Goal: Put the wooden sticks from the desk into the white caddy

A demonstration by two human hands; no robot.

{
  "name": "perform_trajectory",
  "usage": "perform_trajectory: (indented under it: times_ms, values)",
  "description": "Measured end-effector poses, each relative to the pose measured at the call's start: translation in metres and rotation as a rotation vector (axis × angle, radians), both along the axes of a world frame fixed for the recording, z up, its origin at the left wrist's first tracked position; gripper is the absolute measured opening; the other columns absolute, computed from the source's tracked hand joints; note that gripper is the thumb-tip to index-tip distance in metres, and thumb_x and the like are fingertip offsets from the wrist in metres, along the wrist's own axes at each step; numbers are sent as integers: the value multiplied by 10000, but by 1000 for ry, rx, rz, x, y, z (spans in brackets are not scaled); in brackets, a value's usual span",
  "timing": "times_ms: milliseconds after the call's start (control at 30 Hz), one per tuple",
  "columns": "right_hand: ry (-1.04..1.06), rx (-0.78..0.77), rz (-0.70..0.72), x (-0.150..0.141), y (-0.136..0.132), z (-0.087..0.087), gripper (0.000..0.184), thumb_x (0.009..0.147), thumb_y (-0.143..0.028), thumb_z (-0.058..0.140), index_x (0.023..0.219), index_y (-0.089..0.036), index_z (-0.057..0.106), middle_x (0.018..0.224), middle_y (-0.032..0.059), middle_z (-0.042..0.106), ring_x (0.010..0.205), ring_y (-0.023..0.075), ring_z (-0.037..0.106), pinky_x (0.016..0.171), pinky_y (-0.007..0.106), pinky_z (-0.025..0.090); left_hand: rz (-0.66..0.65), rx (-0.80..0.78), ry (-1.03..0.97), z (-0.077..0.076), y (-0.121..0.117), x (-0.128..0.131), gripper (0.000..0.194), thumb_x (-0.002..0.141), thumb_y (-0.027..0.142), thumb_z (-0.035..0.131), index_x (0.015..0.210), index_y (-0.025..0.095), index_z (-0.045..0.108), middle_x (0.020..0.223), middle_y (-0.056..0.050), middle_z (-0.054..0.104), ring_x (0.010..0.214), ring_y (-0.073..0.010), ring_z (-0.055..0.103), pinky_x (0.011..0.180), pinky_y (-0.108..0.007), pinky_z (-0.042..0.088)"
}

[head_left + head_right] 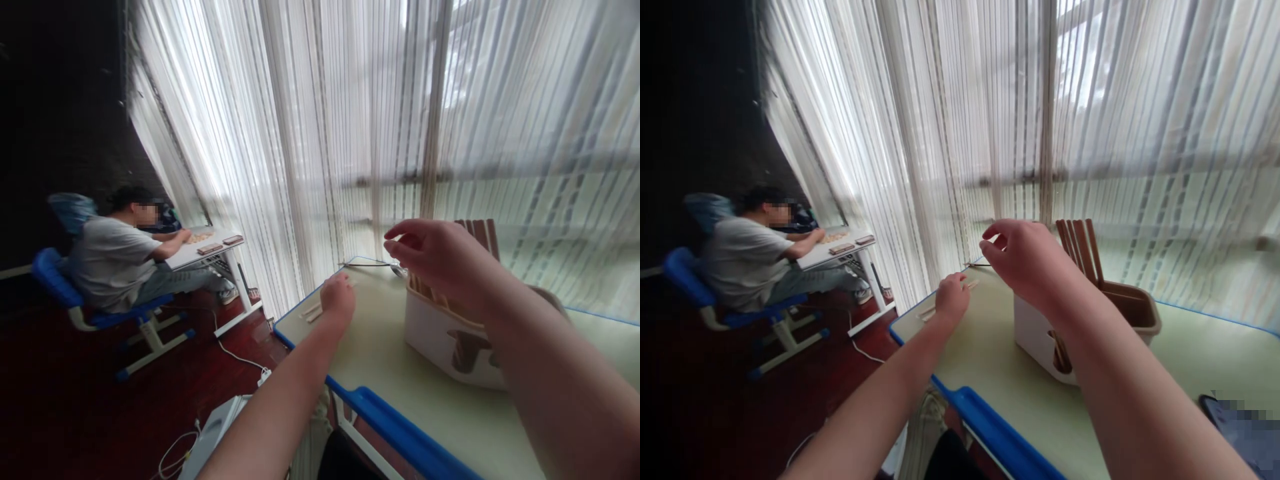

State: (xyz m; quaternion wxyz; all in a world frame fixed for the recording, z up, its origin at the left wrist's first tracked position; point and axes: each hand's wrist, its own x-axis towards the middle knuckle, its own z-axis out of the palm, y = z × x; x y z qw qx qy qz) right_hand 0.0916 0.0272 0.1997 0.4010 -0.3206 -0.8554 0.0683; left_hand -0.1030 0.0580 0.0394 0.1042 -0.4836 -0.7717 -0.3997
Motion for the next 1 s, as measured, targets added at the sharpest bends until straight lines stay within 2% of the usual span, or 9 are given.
perform_trajectory:
  times_ms: [100, 200, 333, 467, 700, 867, 1000]
  values:
    - [-68, -1, 48, -12, -4, -7, 235, 745, -358, 541, 878, -210, 666, 710, 28, 673, 629, 150, 602, 530, 233, 411, 227, -181, 68, -16, -8, -17, 260, 785, 137, 431, 972, 168, 609, 965, -121, 617, 939, -241, 535, 795, -344, 395]
    - [-130, -1, 67, -19, -3, -12, 238, 746, -357, 540, 888, -212, 664, 711, 23, 673, 623, 144, 598, 524, 227, 399, 305, -320, 52, -24, -7, -23, 275, 800, 134, 391, 897, 136, 648, 907, -145, 631, 901, -255, 558, 733, -337, 412]
    - [-135, 9, 32, -18, 2, -14, 251, 749, -374, 537, 887, -209, 666, 699, 26, 670, 614, 145, 593, 522, 232, 392, 282, -348, 33, -27, -4, -25, 289, 800, 124, 382, 867, 136, 663, 843, -152, 642, 827, -249, 582, 681, -331, 418]
    - [-143, 11, 14, -16, 1, -12, 243, 752, -363, 533, 882, -207, 666, 689, 22, 666, 617, 144, 592, 524, 233, 388, 255, -332, 35, -27, -5, -24, 282, 813, 142, 393, 943, 161, 642, 870, -144, 644, 834, -238, 583, 688, -324, 415]
    - [-176, -8, 39, -17, -3, -10, 240, 758, -359, 527, 889, -213, 664, 714, 16, 672, 615, 135, 589, 523, 222, 384, 251, -382, 79, -26, -4, -21, 325, 837, 158, 337, 906, 141, 655, 899, -150, 629, 858, -237, 572, 708, -329, 418]
    - [-173, -3, 43, -22, -1, -16, 226, 777, -334, 503, 865, -204, 666, 727, 27, 673, 623, 135, 585, 537, 224, 380, 260, -411, 109, -25, -5, -15, 349, 827, 134, 327, 911, 134, 666, 965, -176, 599, 934, -257, 539, 749, -363, 408]
    - [-156, 26, 74, -26, 1, -22, 225, 789, -317, 483, 871, -208, 662, 742, 28, 675, 629, 135, 587, 553, 230, 385, 294, -421, 117, -28, -4, -15, 311, 832, 217, 372, 911, 142, 663, 989, -174, 587, 945, -285, 517, 752, -397, 398]
